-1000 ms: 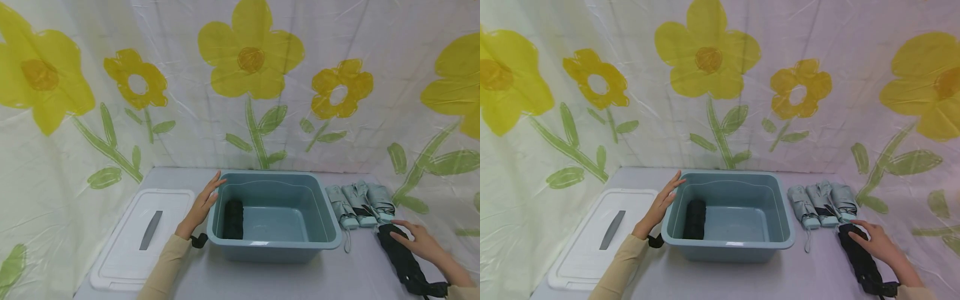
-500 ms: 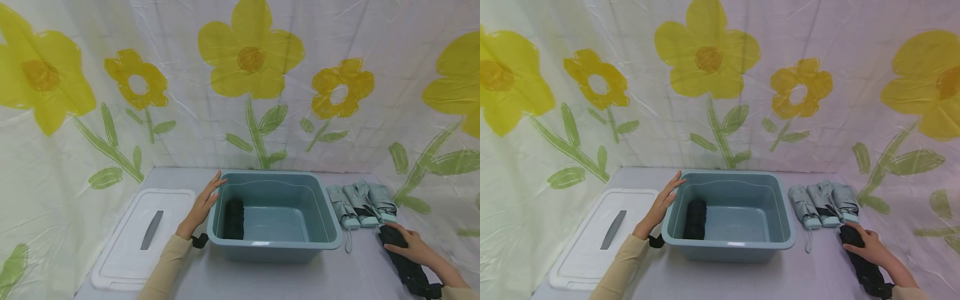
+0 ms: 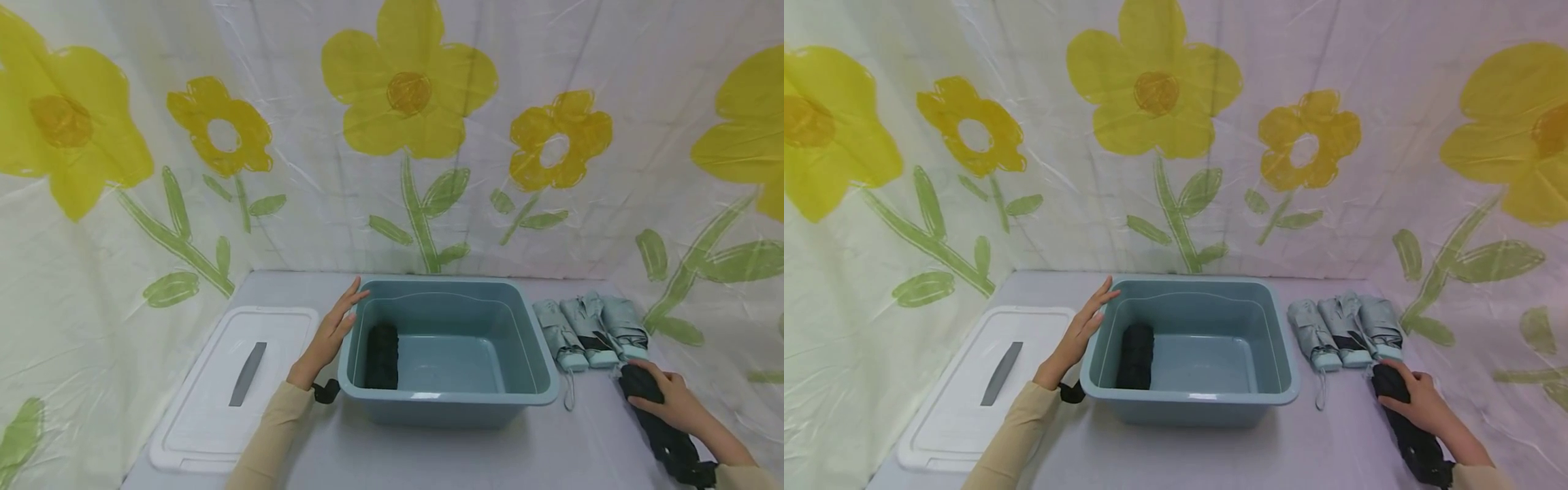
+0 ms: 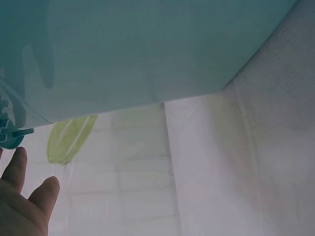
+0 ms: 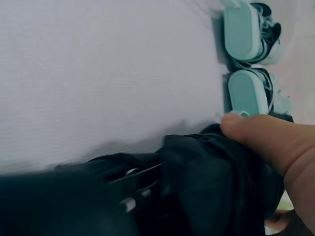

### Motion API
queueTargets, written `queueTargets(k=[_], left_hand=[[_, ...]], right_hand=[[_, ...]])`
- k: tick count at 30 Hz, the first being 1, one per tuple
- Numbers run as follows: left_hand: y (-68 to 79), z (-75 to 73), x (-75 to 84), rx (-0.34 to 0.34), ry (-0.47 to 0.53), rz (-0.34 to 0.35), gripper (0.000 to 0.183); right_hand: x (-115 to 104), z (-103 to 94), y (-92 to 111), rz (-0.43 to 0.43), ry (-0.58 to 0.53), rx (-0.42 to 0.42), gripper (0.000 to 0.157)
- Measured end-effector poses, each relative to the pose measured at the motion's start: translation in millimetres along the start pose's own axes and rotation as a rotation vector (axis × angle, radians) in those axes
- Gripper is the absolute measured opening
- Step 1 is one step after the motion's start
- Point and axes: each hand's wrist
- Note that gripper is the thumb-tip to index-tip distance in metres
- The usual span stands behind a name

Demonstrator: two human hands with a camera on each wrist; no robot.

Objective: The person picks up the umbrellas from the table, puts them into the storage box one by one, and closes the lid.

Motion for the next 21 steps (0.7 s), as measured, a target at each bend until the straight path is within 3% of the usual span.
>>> queueTargets(k=[8,16,21], left_hand=[[-0.5,-0.1,-1.6,-0.008,0.002,-0.006,0.043],[-1.1,-0.4,-0.7,-0.002,0.007,0.003,0.043],[-0.5,-0.8,0.0,-0.004,0.009,-0.009,0.043]], right_hand=[[-1.3,-1.9,2.8,-0.006,0.028,0.019,0.068],[-10.7,-18.7,0.1,0.049,0.037,0.021,0.065],[-21.0,-28.8,-2.2,0.037,0.019,0.038,0.068]])
Point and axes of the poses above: each hand's wrist, its own y-axis away from the middle knuckle, its own z-axis out of the palm, x = y × z, and after that the axes turned 5 degrees about -y, right-handed
